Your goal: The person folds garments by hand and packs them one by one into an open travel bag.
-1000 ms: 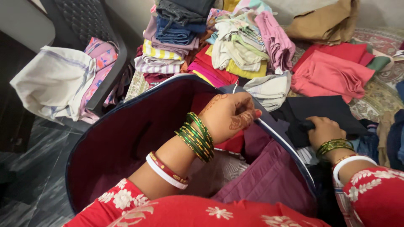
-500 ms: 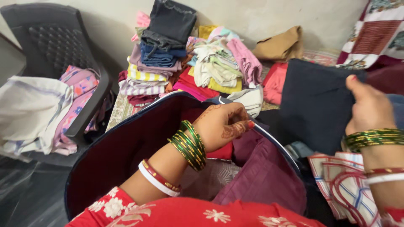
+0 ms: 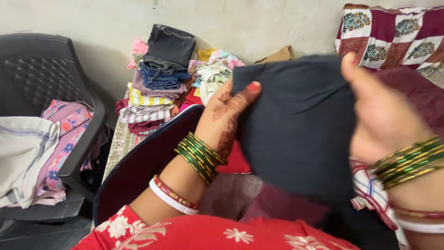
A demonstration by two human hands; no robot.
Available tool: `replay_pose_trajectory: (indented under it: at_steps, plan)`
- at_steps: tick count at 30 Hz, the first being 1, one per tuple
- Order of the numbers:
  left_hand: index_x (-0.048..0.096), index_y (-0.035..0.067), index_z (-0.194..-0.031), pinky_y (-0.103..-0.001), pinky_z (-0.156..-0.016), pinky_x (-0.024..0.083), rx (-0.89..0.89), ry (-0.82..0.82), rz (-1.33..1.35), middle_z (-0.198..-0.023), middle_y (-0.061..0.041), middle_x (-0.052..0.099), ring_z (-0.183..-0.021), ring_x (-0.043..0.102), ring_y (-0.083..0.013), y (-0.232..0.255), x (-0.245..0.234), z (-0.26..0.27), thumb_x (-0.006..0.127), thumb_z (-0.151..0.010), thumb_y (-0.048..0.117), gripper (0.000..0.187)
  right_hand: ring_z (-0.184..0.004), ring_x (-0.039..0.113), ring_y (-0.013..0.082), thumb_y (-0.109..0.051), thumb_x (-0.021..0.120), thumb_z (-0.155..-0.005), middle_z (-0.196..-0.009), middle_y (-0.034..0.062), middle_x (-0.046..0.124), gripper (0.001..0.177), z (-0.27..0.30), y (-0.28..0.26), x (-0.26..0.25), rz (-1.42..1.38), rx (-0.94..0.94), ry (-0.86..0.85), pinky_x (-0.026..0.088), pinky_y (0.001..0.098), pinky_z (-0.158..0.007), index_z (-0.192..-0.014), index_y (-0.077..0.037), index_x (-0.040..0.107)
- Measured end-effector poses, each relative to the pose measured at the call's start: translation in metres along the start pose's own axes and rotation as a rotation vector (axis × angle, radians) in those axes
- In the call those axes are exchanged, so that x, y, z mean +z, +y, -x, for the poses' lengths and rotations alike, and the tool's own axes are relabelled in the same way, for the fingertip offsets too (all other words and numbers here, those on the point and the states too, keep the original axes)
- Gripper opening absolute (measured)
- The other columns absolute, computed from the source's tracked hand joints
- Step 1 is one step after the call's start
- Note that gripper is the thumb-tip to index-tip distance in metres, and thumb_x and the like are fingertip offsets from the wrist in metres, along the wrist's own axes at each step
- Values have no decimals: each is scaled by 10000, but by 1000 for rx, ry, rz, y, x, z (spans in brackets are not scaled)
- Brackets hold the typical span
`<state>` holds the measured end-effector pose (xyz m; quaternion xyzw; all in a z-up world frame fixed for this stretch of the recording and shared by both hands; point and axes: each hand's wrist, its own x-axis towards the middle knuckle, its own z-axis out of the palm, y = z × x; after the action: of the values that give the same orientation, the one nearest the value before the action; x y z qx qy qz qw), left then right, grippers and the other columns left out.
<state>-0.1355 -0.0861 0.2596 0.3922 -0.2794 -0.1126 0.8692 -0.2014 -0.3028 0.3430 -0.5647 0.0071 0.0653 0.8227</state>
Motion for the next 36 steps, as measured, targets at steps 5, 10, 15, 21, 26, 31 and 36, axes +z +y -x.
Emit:
replay_pose_trajectory:
  at_steps: [5, 10, 15, 21, 26, 31, 36]
  plan:
    - [664, -21, -1146, -253, -806, 536, -165, 243, -117, -999, -25, 714, -869, 654, -101, -49, -113, 19, 694, -971, 222, 301, -1101, 704, 246, -195, 708, -844, -1206, 100, 748, 458, 8, 87, 14, -1, 142, -10, 548, 459, -979, -1275, -46, 663]
    - [664, 76, -961, -214, -358, 285, -766, 421, -268, -586, 59, 512, -409, 396, -58, -147, -252, 99, 744, -941, 284, 223, -1000, 705, 209, 49, 693, -769, -1087, 92, 758, 417, -2, 185, -7, 170, 239, 40, 554, 376, -921, -1181, -15, 689]
    - [577, 142, -906, -236, -347, 306, -816, 613, 118, -590, 13, 542, -412, 466, -102, -198, -298, 139, 712, -921, 212, 153, -972, 725, 233, 75, 659, -750, -1072, 114, 766, 402, -26, 237, -41, 196, 419, 55, 568, 376, -901, -1145, 15, 701]
    - [587, 165, -928, -285, -327, 291, -530, 589, -508, -567, -2, 467, -372, 379, -114, -157, -276, 77, 692, -813, 73, 180, -1007, 731, 244, 85, 619, -765, -1095, 99, 755, 435, -79, 225, -41, 192, 449, 96, 580, 405, -899, -1183, -23, 672]
    - [753, 72, -968, -258, -862, 525, -88, 290, -581, -928, -44, 751, -892, 692, -136, -210, -334, 43, 611, -758, -53, 283, -1029, 723, 255, 100, 598, -785, -1108, 106, 745, 460, -130, 239, -53, 233, 414, 64, 582, 429, -903, -1223, -25, 663]
    - [725, 84, -980, -309, -726, 498, -105, 437, -734, -865, -68, 650, -802, 598, -184, -247, -370, 54, 660, -813, -7, 201, -1054, 713, 241, 101, 615, -780, -1151, 107, 732, 502, -170, 277, -78, 251, 394, -13, 573, 404, -923, -1264, -30, 640]
    - [700, 77, -1022, -368, -794, 535, -125, 448, -1104, -927, -99, 710, -873, 678, -257, -239, -368, 54, 699, -865, 122, 162, -1119, 678, 253, 60, 700, -782, -1204, 115, 720, 513, -205, 310, -96, 504, 341, 42, 521, 378, -989, -1284, 1, 613]
